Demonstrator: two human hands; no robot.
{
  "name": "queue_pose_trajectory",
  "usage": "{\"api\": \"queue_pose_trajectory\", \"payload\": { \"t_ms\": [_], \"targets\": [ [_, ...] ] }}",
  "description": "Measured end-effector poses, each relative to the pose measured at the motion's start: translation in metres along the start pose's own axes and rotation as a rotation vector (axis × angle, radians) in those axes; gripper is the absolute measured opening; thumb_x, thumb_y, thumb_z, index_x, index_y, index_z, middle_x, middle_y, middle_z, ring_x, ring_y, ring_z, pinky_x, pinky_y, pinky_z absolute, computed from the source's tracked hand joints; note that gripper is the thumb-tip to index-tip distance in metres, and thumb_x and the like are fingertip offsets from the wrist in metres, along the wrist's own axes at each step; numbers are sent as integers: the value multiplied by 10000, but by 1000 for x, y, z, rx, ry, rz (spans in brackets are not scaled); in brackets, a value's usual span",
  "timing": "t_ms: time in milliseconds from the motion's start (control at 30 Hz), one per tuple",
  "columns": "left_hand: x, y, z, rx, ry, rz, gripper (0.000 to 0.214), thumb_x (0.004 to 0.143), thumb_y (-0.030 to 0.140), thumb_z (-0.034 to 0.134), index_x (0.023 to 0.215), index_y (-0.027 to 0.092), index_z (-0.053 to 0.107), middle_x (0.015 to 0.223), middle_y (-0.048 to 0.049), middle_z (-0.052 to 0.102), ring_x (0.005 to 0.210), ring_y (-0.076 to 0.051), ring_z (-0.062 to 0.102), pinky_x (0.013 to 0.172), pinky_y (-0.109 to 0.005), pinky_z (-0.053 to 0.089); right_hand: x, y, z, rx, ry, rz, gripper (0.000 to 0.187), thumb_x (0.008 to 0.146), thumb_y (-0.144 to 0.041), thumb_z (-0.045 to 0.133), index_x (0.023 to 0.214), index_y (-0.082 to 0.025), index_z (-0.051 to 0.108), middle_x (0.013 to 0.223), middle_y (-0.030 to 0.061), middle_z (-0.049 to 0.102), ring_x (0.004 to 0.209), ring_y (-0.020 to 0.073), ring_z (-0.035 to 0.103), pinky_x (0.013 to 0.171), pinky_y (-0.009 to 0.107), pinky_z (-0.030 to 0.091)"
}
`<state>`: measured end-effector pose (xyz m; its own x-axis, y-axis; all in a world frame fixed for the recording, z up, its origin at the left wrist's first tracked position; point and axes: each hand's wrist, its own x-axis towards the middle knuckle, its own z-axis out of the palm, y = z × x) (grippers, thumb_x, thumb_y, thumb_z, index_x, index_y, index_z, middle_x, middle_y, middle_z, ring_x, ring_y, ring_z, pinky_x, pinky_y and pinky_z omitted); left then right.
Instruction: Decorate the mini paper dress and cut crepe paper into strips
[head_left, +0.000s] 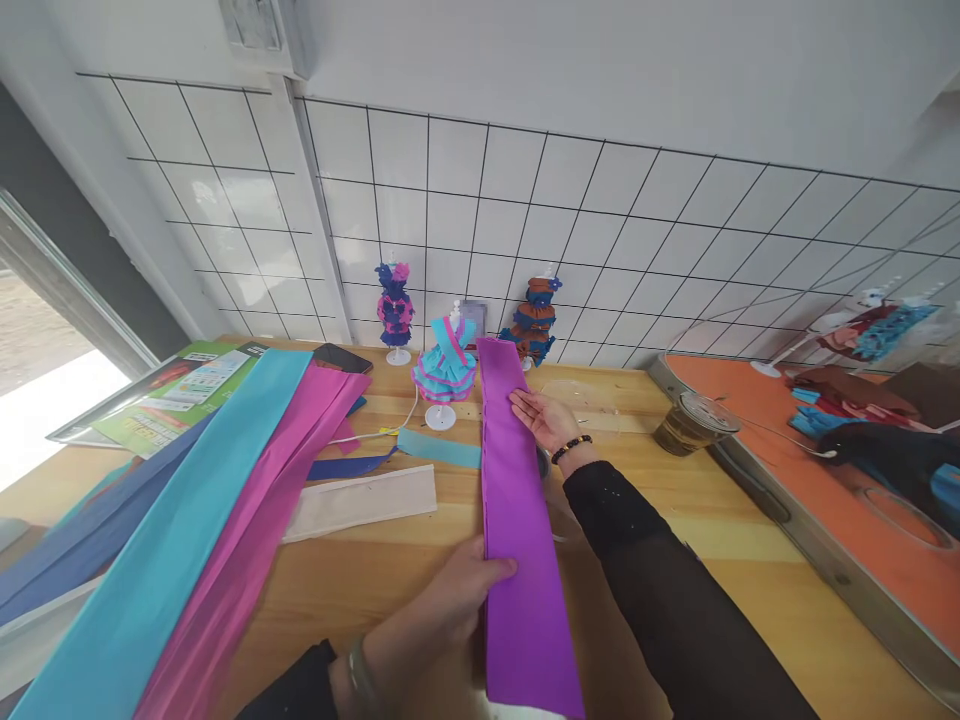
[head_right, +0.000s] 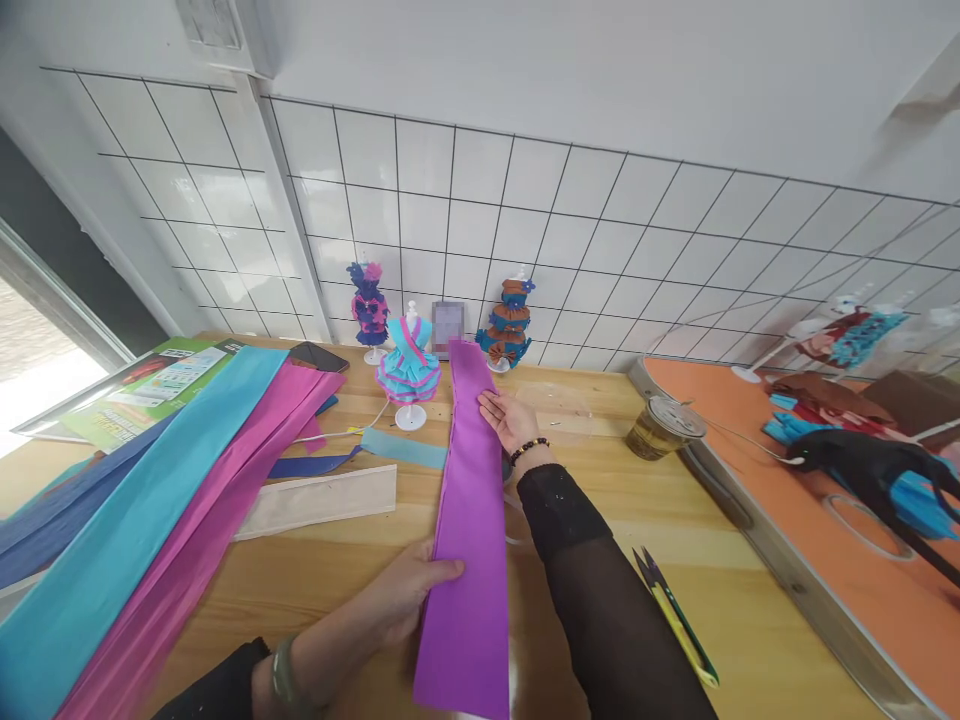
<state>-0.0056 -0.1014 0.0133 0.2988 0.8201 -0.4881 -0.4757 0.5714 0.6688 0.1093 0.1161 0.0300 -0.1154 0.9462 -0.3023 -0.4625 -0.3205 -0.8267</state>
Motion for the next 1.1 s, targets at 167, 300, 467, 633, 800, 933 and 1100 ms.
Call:
{"api": "queue_pose_trajectory", "payload": {
  "t_ms": [167,300,467,633,800,933,1100],
  "targets": [
    [6,2,-1,-28,-14,9,325,613,107,642,936,84,625,842,-106,692,745,-206,633,768,-336,459,2,5,-1,-128,-13,-22,229,880,-264,507,1075,-151,544,1053,63,591,880,158,598,751,343,507],
    [7,2,-3,-61,-45,1,327,632,113,656,956,83,617,872,-119,691,757,-212,639,771,-340,463,-17,7,0,-284,-31,-82,124,830,-113,506,922,-183,549,855,21,637,742,109,620,707,261,498],
    [4,3,-4,-143,-63,-19,283,768,230,601,1009,82,598,968,-148,678,837,-223,645,823,-347,457,-78,10,-2,-575,-92,-177,187,693,-146,648,876,-169,623,588,-54,544,533,102,499,578,236,431],
    [-2,9,-4,-233,-90,-88,310,867,317,456,1041,99,590,946,-123,689,825,-207,653,824,-332,461,-174,27,-9,-1158,-219,-285,405,742,-265,593,1140,-187,579,641,-17,584,604,159,531,622,285,423],
    [-6,13,-1,-228,-52,-152,292,882,303,399,871,95,603,811,-115,694,806,-211,655,795,-316,469,-232,58,-4,-1519,-205,-205,601,778,-272,528,1346,-178,357,1140,112,618,952,261,615,787,360,469],
    [-6,12,1,-248,-34,-102,179,835,223,451,793,114,586,804,-107,688,848,-218,643,816,-327,460,-238,72,-4,-1604,-123,-226,555,800,-188,434,1349,-167,350,1173,122,603,953,255,631,773,353,496],
    [-5,10,1,-245,-63,-99,127,790,231,498,781,133,579,776,-80,676,883,-219,625,857,-333,432,-235,79,-2,-1566,-55,-297,543,832,-260,439,1358,-184,325,1181,119,601,984,259,619,785,351,500]
  ]
}}
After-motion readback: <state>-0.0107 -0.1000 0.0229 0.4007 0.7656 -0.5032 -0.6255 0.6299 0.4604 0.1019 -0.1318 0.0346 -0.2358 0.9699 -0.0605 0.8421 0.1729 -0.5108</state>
